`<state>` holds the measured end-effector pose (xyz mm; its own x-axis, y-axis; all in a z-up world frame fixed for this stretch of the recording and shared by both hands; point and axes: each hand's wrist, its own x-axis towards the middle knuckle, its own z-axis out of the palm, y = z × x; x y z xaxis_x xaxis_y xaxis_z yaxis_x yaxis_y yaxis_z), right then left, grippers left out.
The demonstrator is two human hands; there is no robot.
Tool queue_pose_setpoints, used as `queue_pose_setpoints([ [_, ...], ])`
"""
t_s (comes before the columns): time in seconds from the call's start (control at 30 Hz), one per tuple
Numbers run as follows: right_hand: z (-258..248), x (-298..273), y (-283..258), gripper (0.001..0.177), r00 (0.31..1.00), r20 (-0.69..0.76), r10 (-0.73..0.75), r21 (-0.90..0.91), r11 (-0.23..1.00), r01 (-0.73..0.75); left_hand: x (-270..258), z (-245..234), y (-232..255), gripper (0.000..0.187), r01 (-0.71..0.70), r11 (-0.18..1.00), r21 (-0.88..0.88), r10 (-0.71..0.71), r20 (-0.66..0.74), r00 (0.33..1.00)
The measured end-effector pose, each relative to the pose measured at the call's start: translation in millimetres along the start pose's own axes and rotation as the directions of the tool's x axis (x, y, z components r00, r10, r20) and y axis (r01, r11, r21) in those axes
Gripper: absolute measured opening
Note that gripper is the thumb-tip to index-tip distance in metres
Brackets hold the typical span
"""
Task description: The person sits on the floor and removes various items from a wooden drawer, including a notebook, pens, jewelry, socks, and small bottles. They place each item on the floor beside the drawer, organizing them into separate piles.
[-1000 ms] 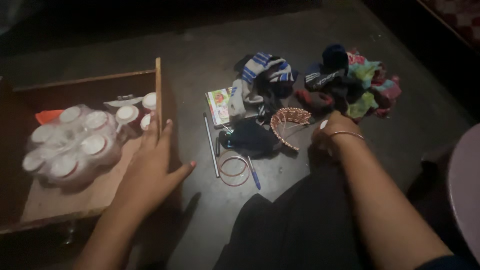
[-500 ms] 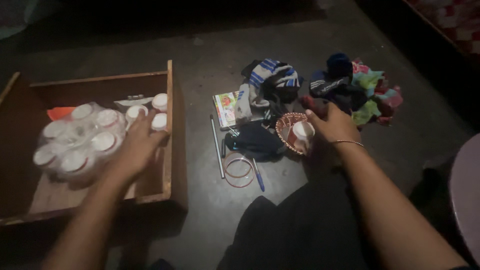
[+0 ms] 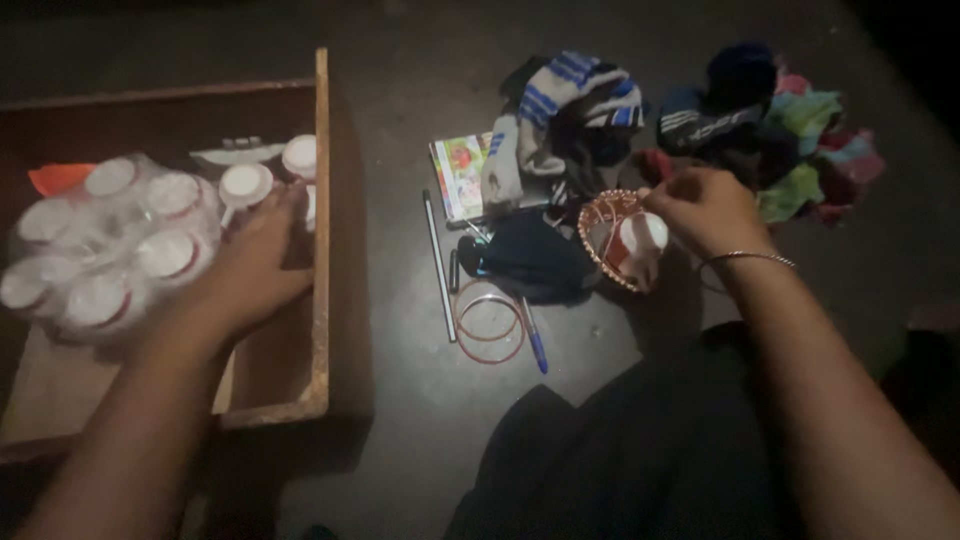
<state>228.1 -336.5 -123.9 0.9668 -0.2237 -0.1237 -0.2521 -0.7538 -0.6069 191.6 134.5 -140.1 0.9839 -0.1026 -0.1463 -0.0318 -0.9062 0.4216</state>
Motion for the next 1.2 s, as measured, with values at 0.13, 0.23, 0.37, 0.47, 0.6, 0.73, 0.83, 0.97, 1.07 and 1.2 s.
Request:
queue_pose_setpoints([
  [0.13,0.4,2.1,1.5,0.045,0.998,0.009,-0.068,-0.049,0.996,0.068,-8.1,-13.5,21.9,0.105,0.111,0.994,0.01,-0.111,0.036,0.993],
  [0.23,1.8,1.8,4.0,0.045,0.998,0.039,-0.043,-0.047,0.998,0.045,-12.8,-14.7,32.5,0.105,0.181,0.98,0.082,-0.187,0.072,0.98],
  [0.37,0.5,0.1,5.7,0.044,0.998,0.04,-0.039,-0.051,0.998,0.041,-15.2,-11.9,32.0,0.088,0.207,0.966,0.153,-0.222,0.086,0.971],
  [0.47,0.1,-0.3,6.9,0.045,0.999,0.02,-0.044,-0.063,0.997,0.045,-13.5,-9.5,27.6,0.092,0.142,0.974,0.177,-0.149,0.031,0.988],
  [0.6,0.2,3.4,7.3,0.045,1.0,0.001,-0.027,-0.027,0.999,0.027,-17.4,-15.9,29.9,0.079,0.186,0.979,0.088,-0.188,0.015,0.982],
  [0.73,-5.1,7.2,13.1,0.038,0.991,-0.12,0.066,0.04,0.997,-0.061,-33.8,-32.1,47.7,0.069,0.25,0.968,-0.034,-0.252,-0.141,0.957],
  [0.83,-6.5,5.4,17.1,0.033,0.964,-0.257,-0.067,0.005,0.998,0.07,-48.5,-48.1,61.3,0.065,0.252,0.965,-0.068,-0.26,-0.314,0.913],
  [0.97,-12.6,-4.2,10.4,0.022,0.936,-0.346,-0.059,0.251,0.956,0.153,-73.8,-65.4,72.6,0.072,0.132,0.924,-0.359,-0.322,-0.545,0.774],
  [1.07,-23.1,-28.3,-2.8,0.019,0.925,-0.375,-0.068,0.475,0.842,0.255,-88.2,-72.4,81.8,0.064,-0.268,0.519,-0.811,-0.368,-0.496,0.786],
  [1.2,-39.5,-71.9,-38.5,0.029,0.974,-0.22,-0.05,0.799,0.563,0.21,-102.7,-46.5,110.1,0.06,-0.364,0.025,-0.931,-0.326,-0.351,0.878],
])
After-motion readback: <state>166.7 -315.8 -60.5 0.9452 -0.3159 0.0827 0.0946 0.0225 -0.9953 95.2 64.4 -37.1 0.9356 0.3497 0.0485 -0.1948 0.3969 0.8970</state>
